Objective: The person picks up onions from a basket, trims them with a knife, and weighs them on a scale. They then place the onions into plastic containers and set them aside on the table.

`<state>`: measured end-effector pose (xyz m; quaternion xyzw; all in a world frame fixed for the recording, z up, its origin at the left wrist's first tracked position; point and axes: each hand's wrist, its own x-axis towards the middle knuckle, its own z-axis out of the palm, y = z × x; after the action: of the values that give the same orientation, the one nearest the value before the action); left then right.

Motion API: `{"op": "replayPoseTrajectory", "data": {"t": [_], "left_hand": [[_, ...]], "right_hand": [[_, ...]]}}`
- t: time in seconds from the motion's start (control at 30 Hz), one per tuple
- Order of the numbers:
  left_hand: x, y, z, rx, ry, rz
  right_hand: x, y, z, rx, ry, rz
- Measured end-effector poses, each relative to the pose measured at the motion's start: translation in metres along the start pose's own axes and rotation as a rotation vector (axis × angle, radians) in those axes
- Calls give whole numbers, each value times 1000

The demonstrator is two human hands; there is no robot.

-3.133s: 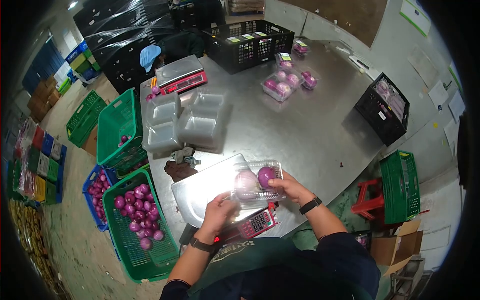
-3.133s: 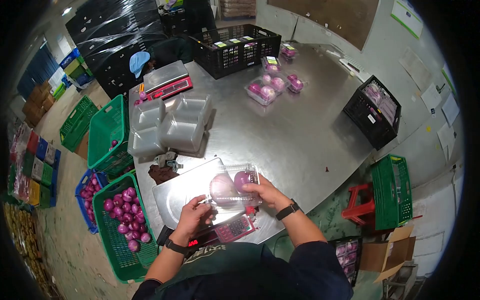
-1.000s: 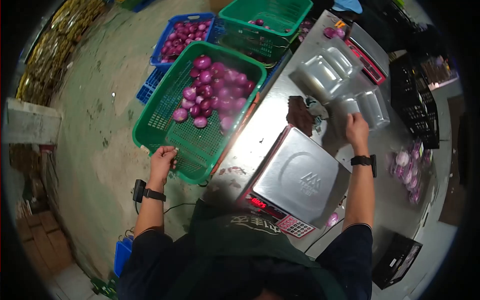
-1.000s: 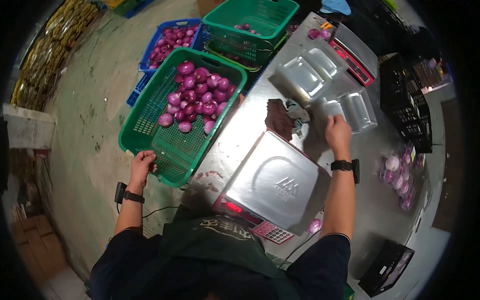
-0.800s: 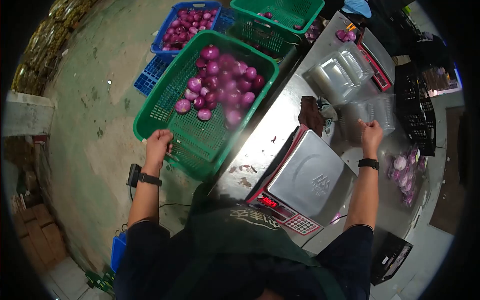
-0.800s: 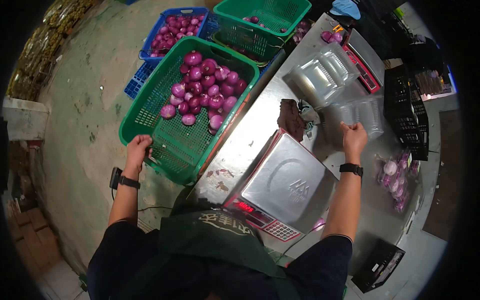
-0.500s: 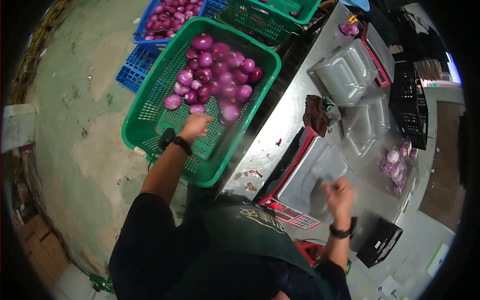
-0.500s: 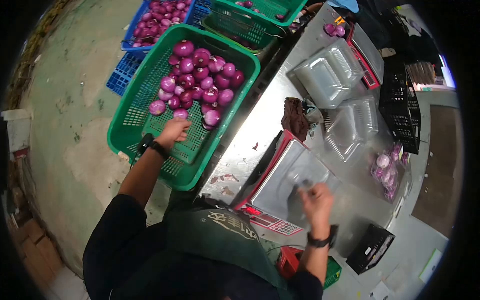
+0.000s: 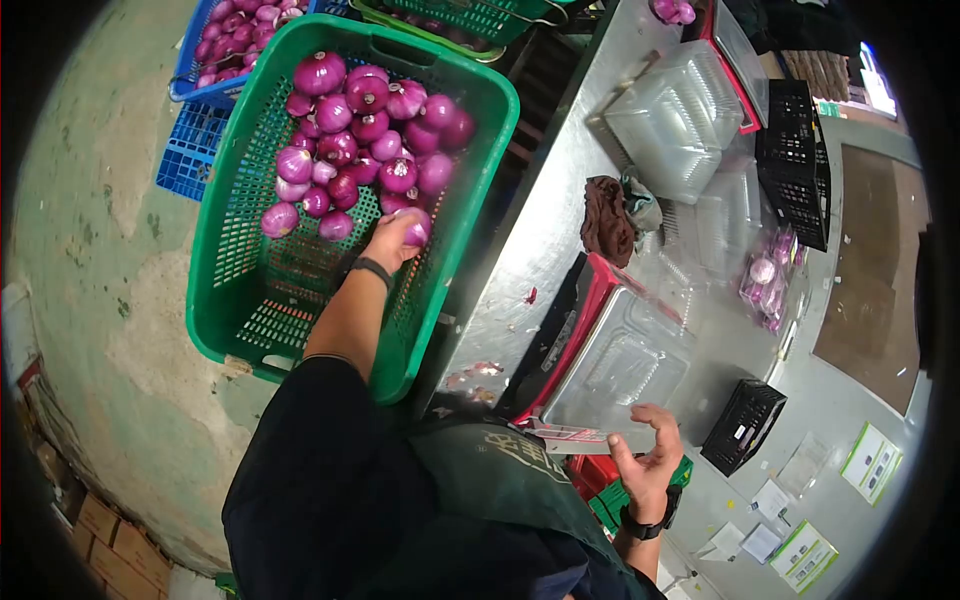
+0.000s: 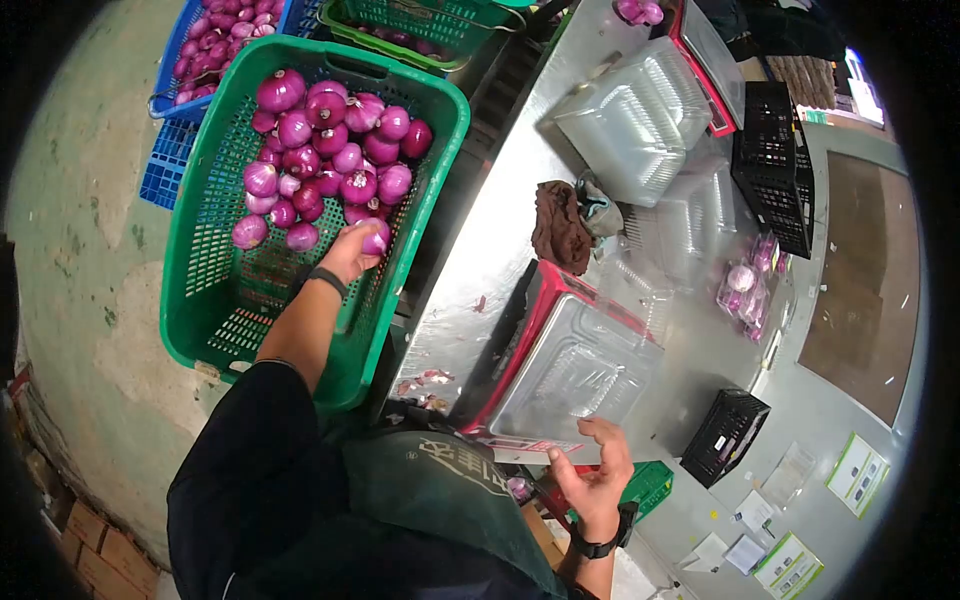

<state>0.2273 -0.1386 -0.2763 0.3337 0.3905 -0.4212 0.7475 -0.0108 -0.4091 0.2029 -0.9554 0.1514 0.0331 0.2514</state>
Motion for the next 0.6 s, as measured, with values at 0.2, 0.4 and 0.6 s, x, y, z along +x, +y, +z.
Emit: {"op": "replayPoseTrajectory", "data": {"t": [0.2, 0.4, 0.6], "left_hand": [[-152, 24, 20, 137, -518, 299], [-259, 25, 51, 200, -710, 454], [-313, -13, 85, 164, -781, 551]], "right_hand": [[14, -27, 20, 53, 89, -130], [-8, -4, 15, 111, 271, -184], [-51, 100, -13, 422, 561, 178]]}}
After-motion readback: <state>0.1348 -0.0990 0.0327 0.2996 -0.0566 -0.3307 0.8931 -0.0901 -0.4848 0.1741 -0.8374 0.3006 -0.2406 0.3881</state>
